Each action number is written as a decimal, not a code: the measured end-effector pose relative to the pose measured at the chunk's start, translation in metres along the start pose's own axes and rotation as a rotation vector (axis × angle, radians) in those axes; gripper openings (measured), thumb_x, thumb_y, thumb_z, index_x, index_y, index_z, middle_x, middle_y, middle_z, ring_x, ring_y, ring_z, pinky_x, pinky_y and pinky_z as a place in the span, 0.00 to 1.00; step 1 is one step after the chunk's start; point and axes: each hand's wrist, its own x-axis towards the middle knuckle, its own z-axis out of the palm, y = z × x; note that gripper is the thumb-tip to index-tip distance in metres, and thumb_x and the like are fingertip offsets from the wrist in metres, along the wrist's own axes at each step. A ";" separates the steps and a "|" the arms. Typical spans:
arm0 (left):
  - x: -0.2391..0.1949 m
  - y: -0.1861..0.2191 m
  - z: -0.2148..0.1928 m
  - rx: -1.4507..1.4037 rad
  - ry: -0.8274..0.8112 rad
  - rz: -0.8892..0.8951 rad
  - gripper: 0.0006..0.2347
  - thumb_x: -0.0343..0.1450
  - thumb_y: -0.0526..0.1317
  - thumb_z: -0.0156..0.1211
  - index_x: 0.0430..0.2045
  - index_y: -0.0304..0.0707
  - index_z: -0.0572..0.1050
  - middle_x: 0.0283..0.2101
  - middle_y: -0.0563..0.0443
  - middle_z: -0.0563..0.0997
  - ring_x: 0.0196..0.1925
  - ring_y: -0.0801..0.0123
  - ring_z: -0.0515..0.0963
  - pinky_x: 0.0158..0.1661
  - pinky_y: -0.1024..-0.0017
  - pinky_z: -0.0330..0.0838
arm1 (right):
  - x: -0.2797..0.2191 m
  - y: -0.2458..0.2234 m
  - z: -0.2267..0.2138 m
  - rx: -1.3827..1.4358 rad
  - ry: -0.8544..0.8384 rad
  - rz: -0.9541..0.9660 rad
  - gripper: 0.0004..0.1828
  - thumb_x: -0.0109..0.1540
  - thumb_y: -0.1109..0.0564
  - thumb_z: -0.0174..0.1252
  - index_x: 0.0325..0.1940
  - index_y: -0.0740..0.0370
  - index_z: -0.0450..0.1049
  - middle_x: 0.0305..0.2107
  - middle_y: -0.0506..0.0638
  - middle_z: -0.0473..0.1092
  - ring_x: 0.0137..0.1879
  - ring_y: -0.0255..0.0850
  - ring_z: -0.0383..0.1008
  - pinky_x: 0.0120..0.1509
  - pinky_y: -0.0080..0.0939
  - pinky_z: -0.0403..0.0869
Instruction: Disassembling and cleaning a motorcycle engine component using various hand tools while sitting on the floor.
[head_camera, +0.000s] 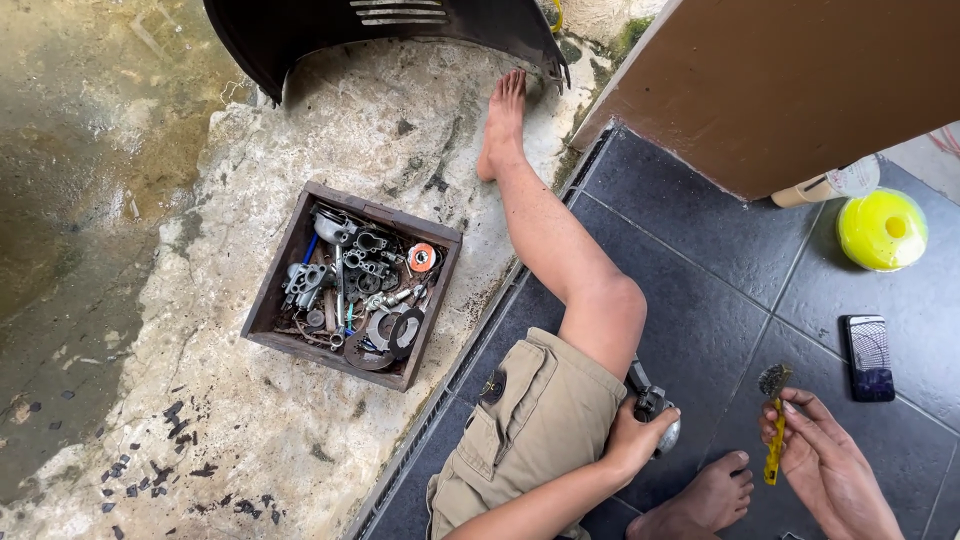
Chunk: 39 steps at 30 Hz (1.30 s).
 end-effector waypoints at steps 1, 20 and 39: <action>-0.001 0.001 0.000 -0.014 -0.008 -0.004 0.22 0.67 0.51 0.63 0.50 0.39 0.73 0.44 0.54 0.80 0.43 0.74 0.80 0.46 0.79 0.75 | 0.001 0.001 -0.001 0.013 -0.005 -0.004 0.14 0.77 0.62 0.35 0.66 0.66 0.60 0.47 0.63 0.59 0.53 0.47 0.60 0.56 0.51 0.62; 0.012 -0.015 -0.013 -0.048 -0.005 0.129 0.22 0.68 0.49 0.63 0.51 0.36 0.72 0.45 0.49 0.80 0.43 0.69 0.81 0.46 0.77 0.75 | -0.019 -0.003 0.031 0.102 -0.110 -0.070 0.14 0.71 0.64 0.43 0.60 0.68 0.65 0.44 0.58 0.65 0.54 0.42 0.64 0.60 0.43 0.63; 0.001 0.036 -0.048 -0.464 -0.290 -0.287 0.21 0.68 0.55 0.57 0.48 0.40 0.72 0.40 0.49 0.77 0.36 0.69 0.75 0.28 0.70 0.74 | -0.009 -0.012 -0.098 0.122 0.383 -0.731 0.06 0.76 0.59 0.47 0.58 0.55 0.63 0.46 0.44 0.68 0.47 0.25 0.68 0.56 0.22 0.70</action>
